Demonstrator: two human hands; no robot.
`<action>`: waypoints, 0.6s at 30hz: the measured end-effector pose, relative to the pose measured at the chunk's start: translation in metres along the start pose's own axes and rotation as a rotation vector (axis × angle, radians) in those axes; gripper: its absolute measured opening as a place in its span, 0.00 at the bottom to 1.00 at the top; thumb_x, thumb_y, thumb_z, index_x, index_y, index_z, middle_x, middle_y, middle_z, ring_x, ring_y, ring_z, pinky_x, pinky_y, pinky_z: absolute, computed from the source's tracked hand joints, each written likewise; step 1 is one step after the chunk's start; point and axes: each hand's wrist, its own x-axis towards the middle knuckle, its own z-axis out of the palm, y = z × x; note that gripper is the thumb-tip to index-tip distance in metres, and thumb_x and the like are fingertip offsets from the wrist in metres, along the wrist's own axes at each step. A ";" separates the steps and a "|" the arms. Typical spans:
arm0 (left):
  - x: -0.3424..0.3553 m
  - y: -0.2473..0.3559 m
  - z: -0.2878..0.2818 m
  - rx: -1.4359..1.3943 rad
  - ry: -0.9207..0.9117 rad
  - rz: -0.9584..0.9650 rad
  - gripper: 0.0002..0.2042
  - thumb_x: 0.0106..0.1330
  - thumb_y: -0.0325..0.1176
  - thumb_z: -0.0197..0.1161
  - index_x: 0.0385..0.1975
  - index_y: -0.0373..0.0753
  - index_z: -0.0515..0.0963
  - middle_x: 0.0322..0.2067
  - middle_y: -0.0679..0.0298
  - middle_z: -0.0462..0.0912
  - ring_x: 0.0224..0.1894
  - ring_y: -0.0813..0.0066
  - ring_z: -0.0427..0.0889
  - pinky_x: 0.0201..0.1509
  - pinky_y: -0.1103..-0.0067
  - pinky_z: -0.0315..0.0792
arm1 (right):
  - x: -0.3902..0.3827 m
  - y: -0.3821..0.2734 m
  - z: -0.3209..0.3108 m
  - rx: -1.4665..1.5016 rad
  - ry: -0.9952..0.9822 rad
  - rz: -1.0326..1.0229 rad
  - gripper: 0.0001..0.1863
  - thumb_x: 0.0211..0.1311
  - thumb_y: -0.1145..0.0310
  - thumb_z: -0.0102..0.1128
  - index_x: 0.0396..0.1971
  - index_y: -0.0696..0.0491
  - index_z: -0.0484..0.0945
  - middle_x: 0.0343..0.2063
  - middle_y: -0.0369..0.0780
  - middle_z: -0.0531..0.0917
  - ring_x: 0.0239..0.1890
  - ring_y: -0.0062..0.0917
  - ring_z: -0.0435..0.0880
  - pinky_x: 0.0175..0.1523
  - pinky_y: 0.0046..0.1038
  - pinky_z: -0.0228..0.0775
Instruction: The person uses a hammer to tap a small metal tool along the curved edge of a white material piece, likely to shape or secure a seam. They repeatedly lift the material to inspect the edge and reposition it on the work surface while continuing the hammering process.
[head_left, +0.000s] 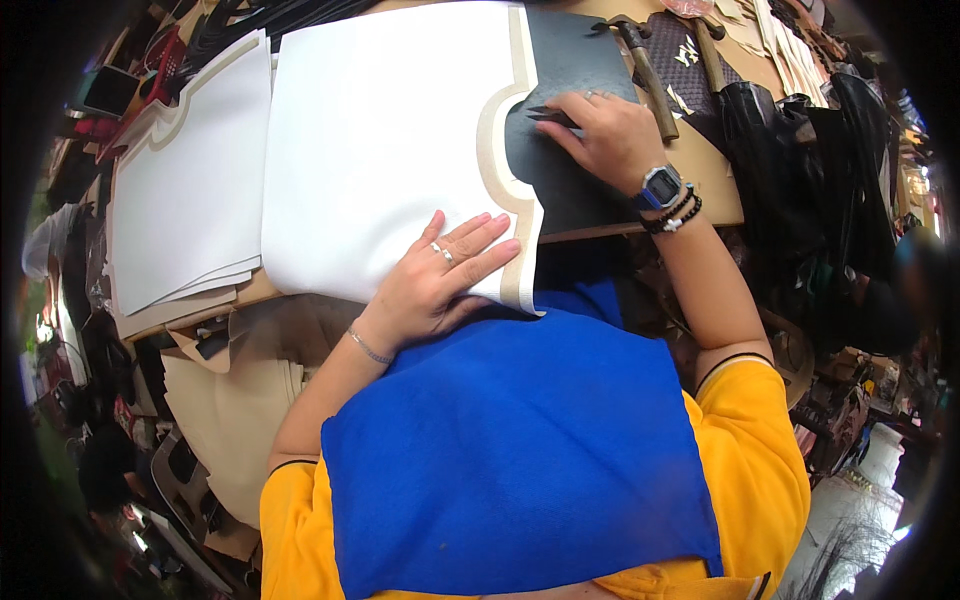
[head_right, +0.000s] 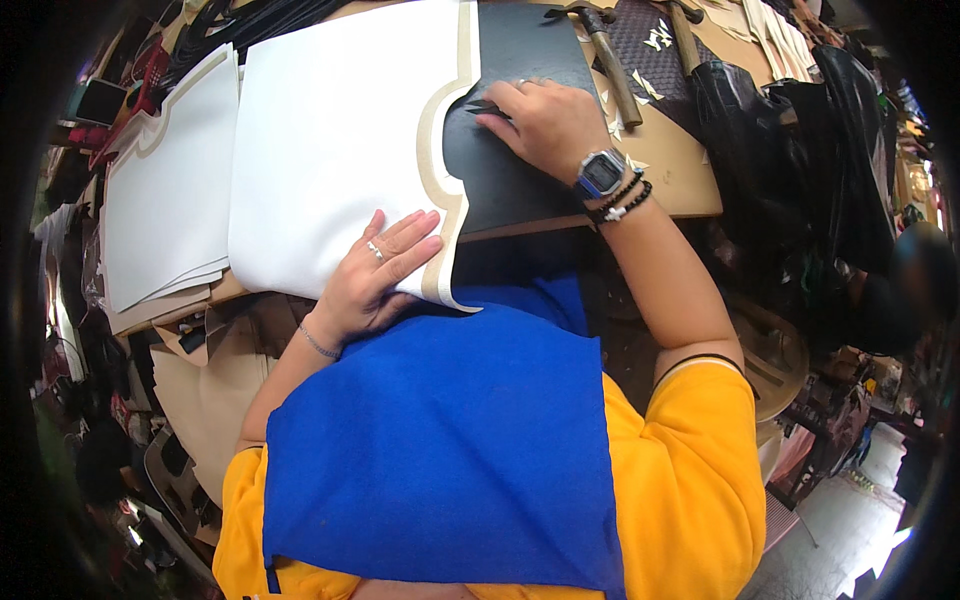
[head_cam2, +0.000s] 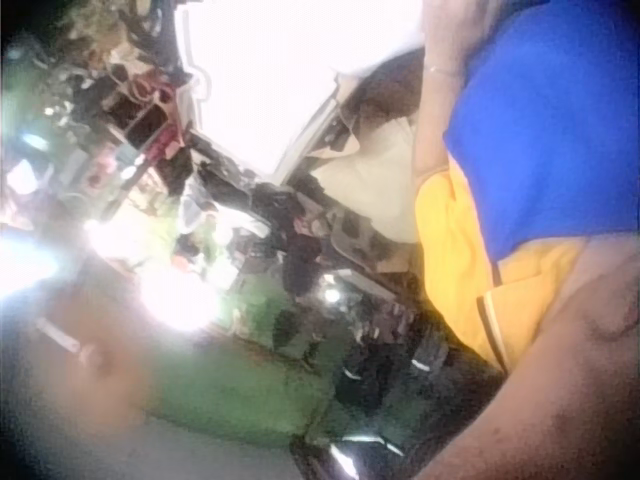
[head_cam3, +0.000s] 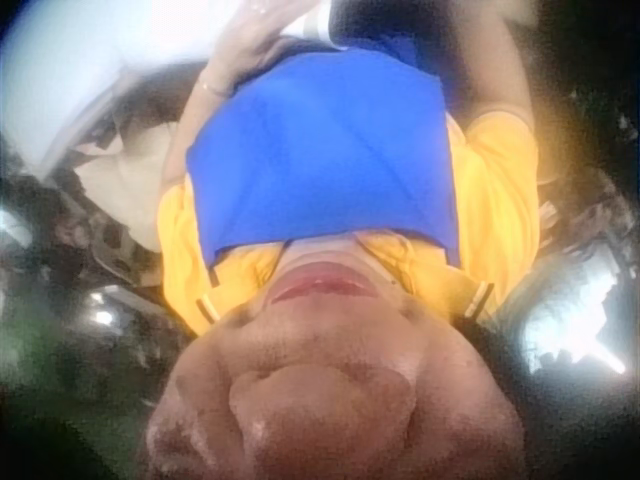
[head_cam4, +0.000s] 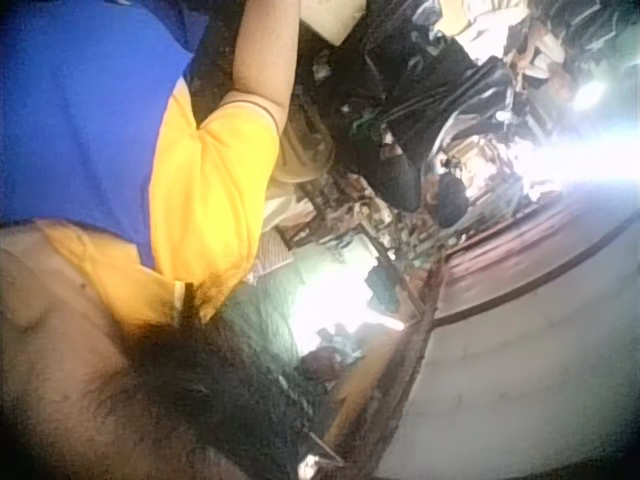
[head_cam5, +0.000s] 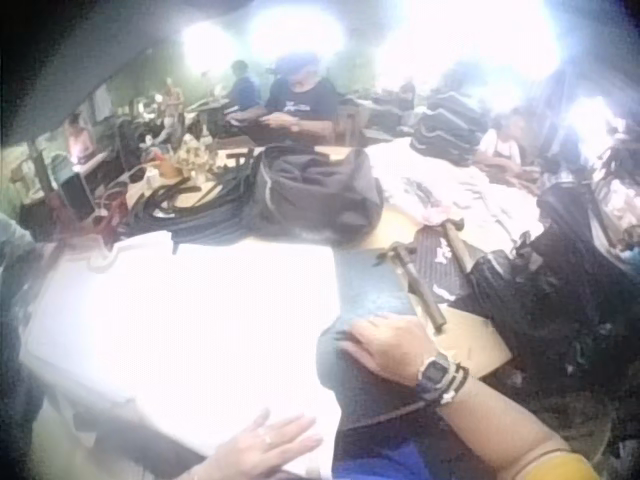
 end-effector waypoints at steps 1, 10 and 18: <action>-0.001 0.000 0.000 -0.006 0.004 0.000 0.28 0.63 0.45 0.62 0.64 0.48 0.69 0.66 0.58 0.68 0.69 0.57 0.65 0.71 0.49 0.48 | 0.006 -0.002 0.002 -0.026 -0.005 0.017 0.12 0.60 0.56 0.64 0.36 0.48 0.80 0.21 0.37 0.81 0.26 0.32 0.82 0.30 0.31 0.73; -0.001 -0.001 -0.002 -0.044 0.028 0.013 0.31 0.60 0.41 0.65 0.65 0.51 0.68 0.67 0.61 0.66 0.69 0.58 0.65 0.70 0.48 0.51 | 0.016 -0.002 0.009 -0.002 -0.082 0.037 0.11 0.61 0.57 0.61 0.31 0.49 0.77 0.23 0.39 0.82 0.29 0.35 0.83 0.33 0.35 0.75; -0.001 -0.001 -0.002 -0.056 0.030 0.014 0.29 0.62 0.44 0.63 0.65 0.48 0.68 0.67 0.60 0.67 0.69 0.58 0.65 0.71 0.51 0.50 | 0.014 -0.007 0.009 0.028 -0.021 0.021 0.10 0.61 0.57 0.64 0.32 0.48 0.79 0.21 0.40 0.82 0.26 0.35 0.82 0.30 0.34 0.73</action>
